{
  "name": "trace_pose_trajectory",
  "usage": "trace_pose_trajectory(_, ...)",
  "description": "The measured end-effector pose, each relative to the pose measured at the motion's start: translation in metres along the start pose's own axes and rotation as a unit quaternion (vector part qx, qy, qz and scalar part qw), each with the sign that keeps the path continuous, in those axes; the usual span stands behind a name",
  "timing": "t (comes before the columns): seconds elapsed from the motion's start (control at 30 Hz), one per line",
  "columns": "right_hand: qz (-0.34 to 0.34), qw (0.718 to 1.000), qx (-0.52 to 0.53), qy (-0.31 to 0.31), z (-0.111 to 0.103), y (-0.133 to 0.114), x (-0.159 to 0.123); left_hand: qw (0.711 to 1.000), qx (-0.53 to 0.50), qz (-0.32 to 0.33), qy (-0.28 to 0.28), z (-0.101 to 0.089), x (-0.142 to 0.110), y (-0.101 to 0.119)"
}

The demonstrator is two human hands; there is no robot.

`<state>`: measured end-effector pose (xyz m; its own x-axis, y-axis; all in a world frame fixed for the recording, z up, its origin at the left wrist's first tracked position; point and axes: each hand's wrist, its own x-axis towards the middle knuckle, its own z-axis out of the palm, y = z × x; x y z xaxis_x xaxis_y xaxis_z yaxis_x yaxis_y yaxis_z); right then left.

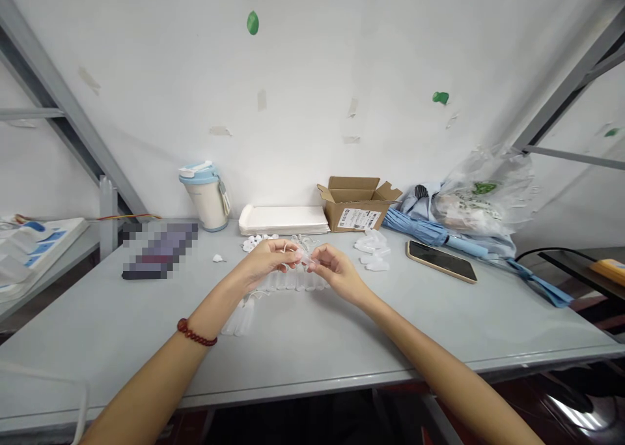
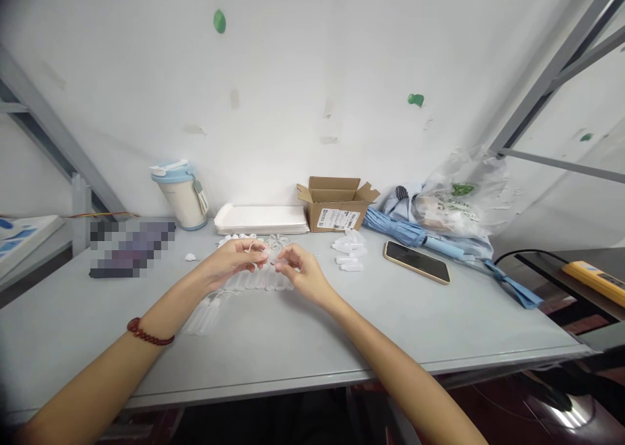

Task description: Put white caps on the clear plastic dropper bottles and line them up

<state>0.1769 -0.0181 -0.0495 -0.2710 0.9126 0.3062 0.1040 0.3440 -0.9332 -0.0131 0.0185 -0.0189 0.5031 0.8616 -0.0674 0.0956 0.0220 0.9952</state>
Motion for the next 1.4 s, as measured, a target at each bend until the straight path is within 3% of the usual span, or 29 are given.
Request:
trace_pose_trajectory(0.2, -0.049, 0.995, -0.091, 0.005, 0.004, 0.003, -0.003, 0.998, 0.066, 0.005, 0.021, 0.005, -0.003, 0.005)
trace_pose_trajectory(0.4, -0.126, 0.956, -0.261, 0.031, 0.005, 0.018, -0.004, 0.992, 0.116, 0.028, 0.040, 0.010, -0.004, 0.004)
trace_pose_trajectory(0.53, -0.129, 0.949, -0.287, 0.031, 0.005, 0.020, -0.005, 0.990, 0.131, 0.043, 0.032, 0.010, -0.001, -0.001)
trace_pose_trajectory(0.63, -0.087, 0.975, -0.205, 0.027, 0.006, 0.012, -0.005, 0.991, 0.125, 0.049, 0.018, 0.007, -0.002, 0.000)
trace_pose_trajectory(0.77, 0.018, 1.000, 0.005, 0.008, 0.005, -0.003, -0.002, 0.989, 0.131, 0.057, 0.031, 0.004, -0.004, 0.004)
trace_pose_trajectory(0.9, 0.079, 0.989, 0.126, -0.010, 0.003, -0.009, 0.001, 0.984, 0.142, 0.093, 0.058, 0.009, -0.005, 0.007)
trace_pose_trajectory(1.03, 0.111, 0.974, 0.199, -0.017, 0.002, -0.006, 0.002, 0.957, 0.226, 0.151, 0.102, 0.018, -0.007, 0.008)
trace_pose_trajectory(1.17, 0.129, 0.963, 0.238, -0.009, 0.003, -0.001, 0.003, 0.930, 0.281, 0.207, 0.113, 0.023, -0.008, 0.005)
trace_pose_trajectory(1.4, 0.145, 0.954, 0.262, 0.003, 0.003, -0.004, 0.002, 0.913, 0.328, 0.221, 0.102, 0.023, -0.008, 0.001)
